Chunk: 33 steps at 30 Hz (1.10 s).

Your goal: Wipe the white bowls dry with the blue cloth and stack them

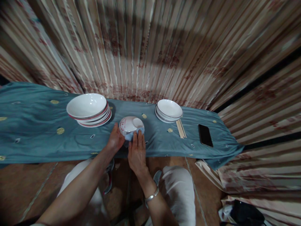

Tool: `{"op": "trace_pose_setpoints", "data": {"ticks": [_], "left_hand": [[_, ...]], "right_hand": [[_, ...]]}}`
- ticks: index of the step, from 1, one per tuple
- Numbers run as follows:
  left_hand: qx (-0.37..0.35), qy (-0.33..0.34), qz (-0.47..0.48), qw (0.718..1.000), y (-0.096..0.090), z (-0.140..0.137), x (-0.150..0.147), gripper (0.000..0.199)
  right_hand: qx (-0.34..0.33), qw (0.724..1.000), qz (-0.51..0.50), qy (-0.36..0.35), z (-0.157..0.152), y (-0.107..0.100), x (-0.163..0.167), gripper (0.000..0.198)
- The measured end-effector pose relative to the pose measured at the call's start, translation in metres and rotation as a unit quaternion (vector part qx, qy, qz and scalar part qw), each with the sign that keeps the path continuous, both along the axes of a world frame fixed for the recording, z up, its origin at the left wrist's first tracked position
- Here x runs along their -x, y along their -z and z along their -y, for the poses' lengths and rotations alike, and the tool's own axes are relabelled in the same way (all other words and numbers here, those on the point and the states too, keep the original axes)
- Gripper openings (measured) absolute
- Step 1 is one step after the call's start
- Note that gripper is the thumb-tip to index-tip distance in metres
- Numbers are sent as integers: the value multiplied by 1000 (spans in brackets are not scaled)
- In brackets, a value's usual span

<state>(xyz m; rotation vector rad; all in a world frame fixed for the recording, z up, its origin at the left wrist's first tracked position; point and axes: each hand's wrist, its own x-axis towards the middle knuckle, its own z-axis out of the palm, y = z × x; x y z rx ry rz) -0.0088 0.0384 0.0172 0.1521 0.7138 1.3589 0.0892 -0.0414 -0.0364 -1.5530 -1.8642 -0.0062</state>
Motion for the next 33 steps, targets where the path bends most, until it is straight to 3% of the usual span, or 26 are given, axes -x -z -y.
{"op": "trace_pose_setpoints", "data": {"ticks": [10,20,28,33], "left_hand": [[68,-12,-33,997,-2,3,3,50],[104,-57,-25,993,-16,6,0,44],[72,-95,-14,993,-7,4,-1,30],[16,-59,-2,998,5,-1,1,31]], "right_hand": [[-32,994,83,-67,-3,-7,5,48],[-27,967,167,-192,-42,-30,-2,52],[3,945,210,-251,-71,-51,5,42],[22,938,219,-267,-85,-62,12,37]]}}
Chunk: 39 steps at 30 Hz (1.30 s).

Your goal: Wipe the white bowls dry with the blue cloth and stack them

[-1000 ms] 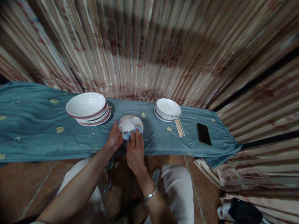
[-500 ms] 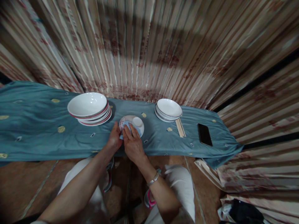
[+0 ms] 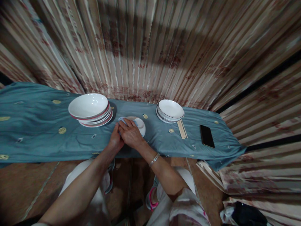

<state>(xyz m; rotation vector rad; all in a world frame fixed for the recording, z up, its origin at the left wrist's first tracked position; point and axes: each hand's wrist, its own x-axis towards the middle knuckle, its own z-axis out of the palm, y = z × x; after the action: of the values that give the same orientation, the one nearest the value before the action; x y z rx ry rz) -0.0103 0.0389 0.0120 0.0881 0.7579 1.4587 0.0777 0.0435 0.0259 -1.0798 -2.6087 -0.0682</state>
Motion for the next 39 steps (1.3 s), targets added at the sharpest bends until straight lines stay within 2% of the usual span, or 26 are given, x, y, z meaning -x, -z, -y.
{"op": "trace_pose_setpoints", "data": {"ticks": [7,13,21,26,31,35,39], "left_hand": [[4,19,38,999,-2,-1,-1,38],[-18,20,25,999,-5,-1,-2,41],[-4,23,15,1000,-7,-2,-4,47],[-3,20,26,999,-5,-3,-5,51],[6,22,26,999,-6,-3,-5,54],[5,22,18,1000,-4,-3,-4,53],[4,30,15,999,-4,-3,-3,53]], "right_hand": [[-5,998,58,20,-17,-16,9,32],[43,994,87,56,-35,-25,14,27],[154,978,19,135,-65,-25,9,32],[184,971,18,154,-78,-23,-1,36],[245,952,-53,178,-86,-23,-10,36],[258,942,-73,199,-95,-16,-19,36],[293,906,-183,246,-99,-5,-31,38]]}}
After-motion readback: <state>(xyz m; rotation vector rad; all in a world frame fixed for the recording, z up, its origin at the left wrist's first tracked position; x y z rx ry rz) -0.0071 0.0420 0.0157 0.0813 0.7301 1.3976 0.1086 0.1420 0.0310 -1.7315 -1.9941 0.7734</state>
